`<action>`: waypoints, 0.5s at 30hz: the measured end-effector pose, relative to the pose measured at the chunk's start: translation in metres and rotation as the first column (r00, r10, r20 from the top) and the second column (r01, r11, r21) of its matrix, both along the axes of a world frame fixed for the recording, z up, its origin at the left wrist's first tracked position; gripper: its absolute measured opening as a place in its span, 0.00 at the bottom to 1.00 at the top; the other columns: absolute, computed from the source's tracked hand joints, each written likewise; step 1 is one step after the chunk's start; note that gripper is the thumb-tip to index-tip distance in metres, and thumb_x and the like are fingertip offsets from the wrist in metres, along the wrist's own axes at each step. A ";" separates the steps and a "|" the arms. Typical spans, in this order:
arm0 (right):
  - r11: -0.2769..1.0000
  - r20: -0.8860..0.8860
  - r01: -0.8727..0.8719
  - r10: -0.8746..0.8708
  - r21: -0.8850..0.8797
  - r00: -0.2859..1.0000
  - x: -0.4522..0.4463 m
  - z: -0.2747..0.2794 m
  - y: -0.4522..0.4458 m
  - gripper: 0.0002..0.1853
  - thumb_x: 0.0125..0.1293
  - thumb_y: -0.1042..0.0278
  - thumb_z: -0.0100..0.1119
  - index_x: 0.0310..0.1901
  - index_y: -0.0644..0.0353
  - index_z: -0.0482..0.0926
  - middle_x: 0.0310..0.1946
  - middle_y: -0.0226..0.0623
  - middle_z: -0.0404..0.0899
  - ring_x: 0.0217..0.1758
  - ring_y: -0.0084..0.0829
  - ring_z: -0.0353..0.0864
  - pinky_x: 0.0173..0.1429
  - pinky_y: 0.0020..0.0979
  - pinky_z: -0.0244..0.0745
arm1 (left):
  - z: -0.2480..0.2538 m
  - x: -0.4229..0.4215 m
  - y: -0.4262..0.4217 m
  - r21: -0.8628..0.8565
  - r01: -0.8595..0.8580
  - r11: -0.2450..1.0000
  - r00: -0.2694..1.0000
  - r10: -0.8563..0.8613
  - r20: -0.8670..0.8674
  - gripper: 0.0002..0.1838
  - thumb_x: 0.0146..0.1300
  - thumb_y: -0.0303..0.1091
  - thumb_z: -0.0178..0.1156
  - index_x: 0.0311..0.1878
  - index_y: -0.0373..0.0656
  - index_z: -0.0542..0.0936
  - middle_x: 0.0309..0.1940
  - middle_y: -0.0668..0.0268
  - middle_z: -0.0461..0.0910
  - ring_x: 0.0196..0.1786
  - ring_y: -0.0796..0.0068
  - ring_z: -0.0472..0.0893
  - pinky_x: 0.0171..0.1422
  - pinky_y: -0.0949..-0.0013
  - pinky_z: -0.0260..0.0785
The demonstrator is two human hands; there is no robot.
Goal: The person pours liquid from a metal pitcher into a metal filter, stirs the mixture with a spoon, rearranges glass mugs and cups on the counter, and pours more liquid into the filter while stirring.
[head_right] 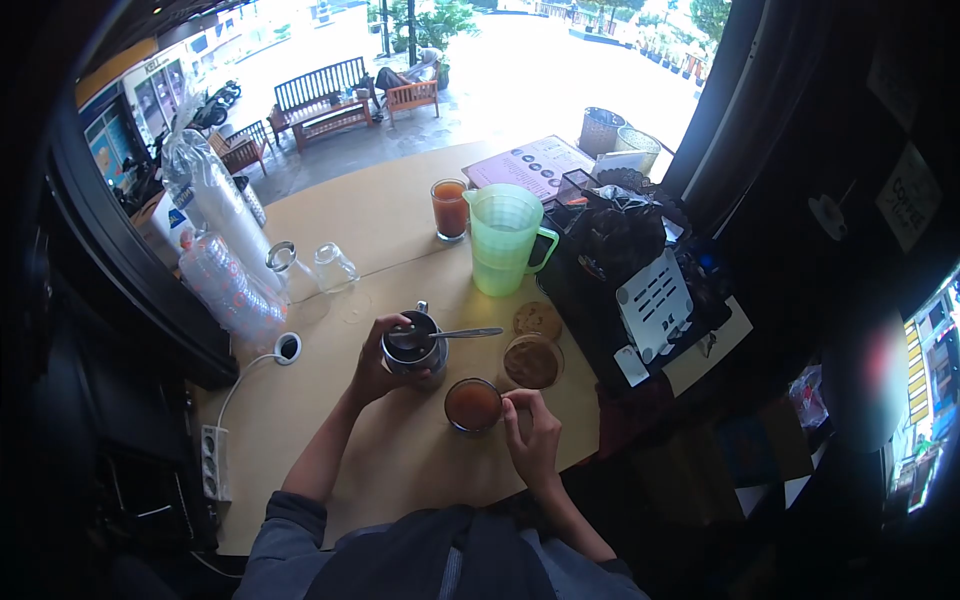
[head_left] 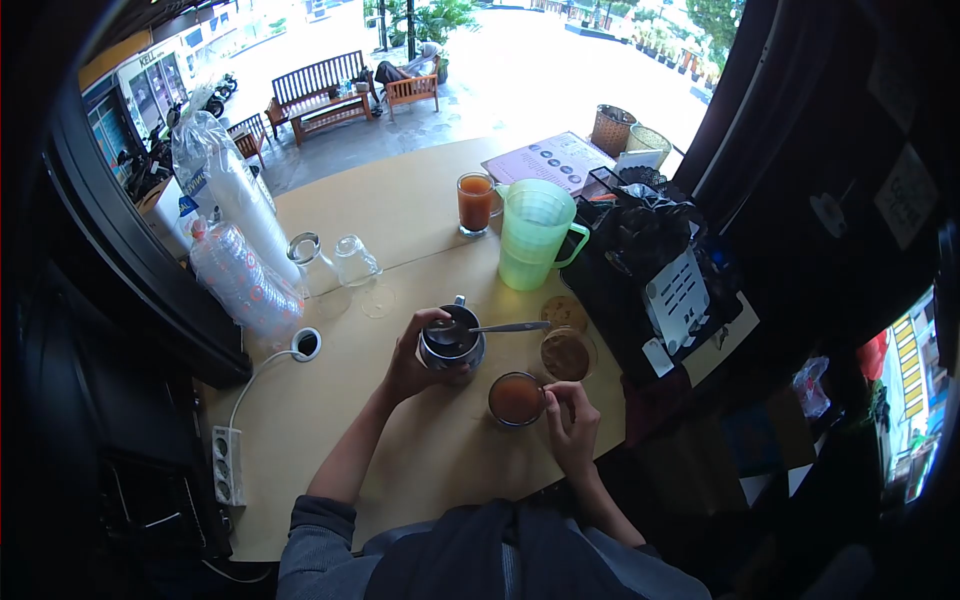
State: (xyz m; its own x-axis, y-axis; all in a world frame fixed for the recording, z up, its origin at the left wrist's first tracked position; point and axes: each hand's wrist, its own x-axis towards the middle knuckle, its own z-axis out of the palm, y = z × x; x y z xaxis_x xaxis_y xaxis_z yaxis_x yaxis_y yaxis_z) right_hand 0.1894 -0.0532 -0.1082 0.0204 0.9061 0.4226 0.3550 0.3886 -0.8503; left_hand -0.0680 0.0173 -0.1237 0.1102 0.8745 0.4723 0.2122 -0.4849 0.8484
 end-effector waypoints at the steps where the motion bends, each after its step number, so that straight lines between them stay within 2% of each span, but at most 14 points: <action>1: 0.999 0.034 0.005 -0.003 -0.052 0.999 0.002 -0.005 -0.001 0.08 0.69 0.69 0.54 0.36 0.65 0.75 0.30 0.39 0.80 0.32 0.30 0.81 0.37 0.29 0.72 | 0.001 0.000 0.000 0.001 0.000 1.000 1.000 0.000 0.001 0.40 0.40 0.33 0.80 0.57 0.48 0.68 0.50 0.61 0.76 0.56 0.67 0.77 0.62 0.63 0.70; 2: 0.999 0.035 0.005 -0.003 -0.051 0.999 0.003 -0.008 -0.002 0.08 0.69 0.69 0.54 0.36 0.65 0.75 0.30 0.39 0.80 0.32 0.30 0.81 0.37 0.29 0.72 | 0.002 0.000 -0.001 -0.011 0.005 1.000 1.000 -0.005 0.007 0.40 0.40 0.33 0.80 0.57 0.48 0.68 0.50 0.62 0.76 0.56 0.67 0.77 0.62 0.63 0.70; 4: 0.980 -0.067 -0.069 0.057 -0.188 0.996 0.003 -0.015 -0.005 0.13 0.71 0.65 0.53 0.30 0.63 0.72 0.23 0.32 0.72 0.25 0.21 0.71 0.30 0.25 0.64 | 0.002 0.001 -0.002 -0.024 0.013 1.000 1.000 -0.013 0.015 0.40 0.40 0.32 0.80 0.57 0.48 0.68 0.50 0.62 0.76 0.57 0.67 0.77 0.62 0.63 0.70; 5: 0.980 -0.066 -0.066 0.054 -0.189 0.996 0.003 -0.021 -0.005 0.13 0.71 0.65 0.53 0.30 0.63 0.72 0.23 0.32 0.72 0.25 0.21 0.71 0.30 0.25 0.64 | 0.001 0.002 -0.002 -0.029 0.021 0.999 0.999 -0.019 0.039 0.40 0.40 0.32 0.80 0.57 0.48 0.68 0.51 0.62 0.76 0.56 0.67 0.77 0.62 0.63 0.70; 7: 0.947 -0.402 -0.226 0.119 -0.230 0.908 -0.001 -0.031 -0.005 0.17 0.73 0.63 0.51 0.25 0.61 0.67 0.21 0.24 0.63 0.25 0.14 0.60 0.29 0.22 0.56 | -0.002 0.003 -0.001 -0.034 0.028 0.999 0.998 -0.026 0.063 0.41 0.39 0.32 0.80 0.57 0.48 0.67 0.51 0.62 0.76 0.56 0.67 0.77 0.62 0.63 0.70; 8: 0.947 -0.403 -0.226 0.119 -0.229 0.907 -0.003 -0.032 -0.005 0.17 0.73 0.63 0.51 0.25 0.61 0.67 0.21 0.24 0.63 0.25 0.14 0.60 0.29 0.22 0.56 | -0.005 0.003 0.000 -0.030 0.029 0.999 0.996 -0.026 0.080 0.41 0.39 0.31 0.80 0.57 0.48 0.67 0.51 0.62 0.75 0.56 0.67 0.77 0.62 0.63 0.70; 10: 0.939 -0.497 -0.268 0.130 -0.215 0.858 -0.006 -0.032 -0.005 0.18 0.74 0.64 0.49 0.24 0.56 0.62 0.22 0.19 0.56 0.25 0.12 0.54 0.29 0.20 0.51 | -0.008 0.003 0.000 -0.027 0.029 0.999 0.995 -0.026 0.096 0.41 0.39 0.31 0.80 0.57 0.48 0.67 0.51 0.63 0.75 0.56 0.68 0.77 0.62 0.63 0.70; 15: 0.933 -0.541 -0.270 0.103 -0.239 0.835 -0.005 -0.034 -0.006 0.18 0.73 0.65 0.51 0.24 0.57 0.62 0.22 0.19 0.56 0.27 0.12 0.54 0.30 0.20 0.51 | -0.010 0.002 0.001 -0.010 0.001 1.000 0.998 -0.001 0.070 0.40 0.40 0.32 0.80 0.57 0.48 0.67 0.51 0.63 0.75 0.56 0.68 0.77 0.61 0.64 0.70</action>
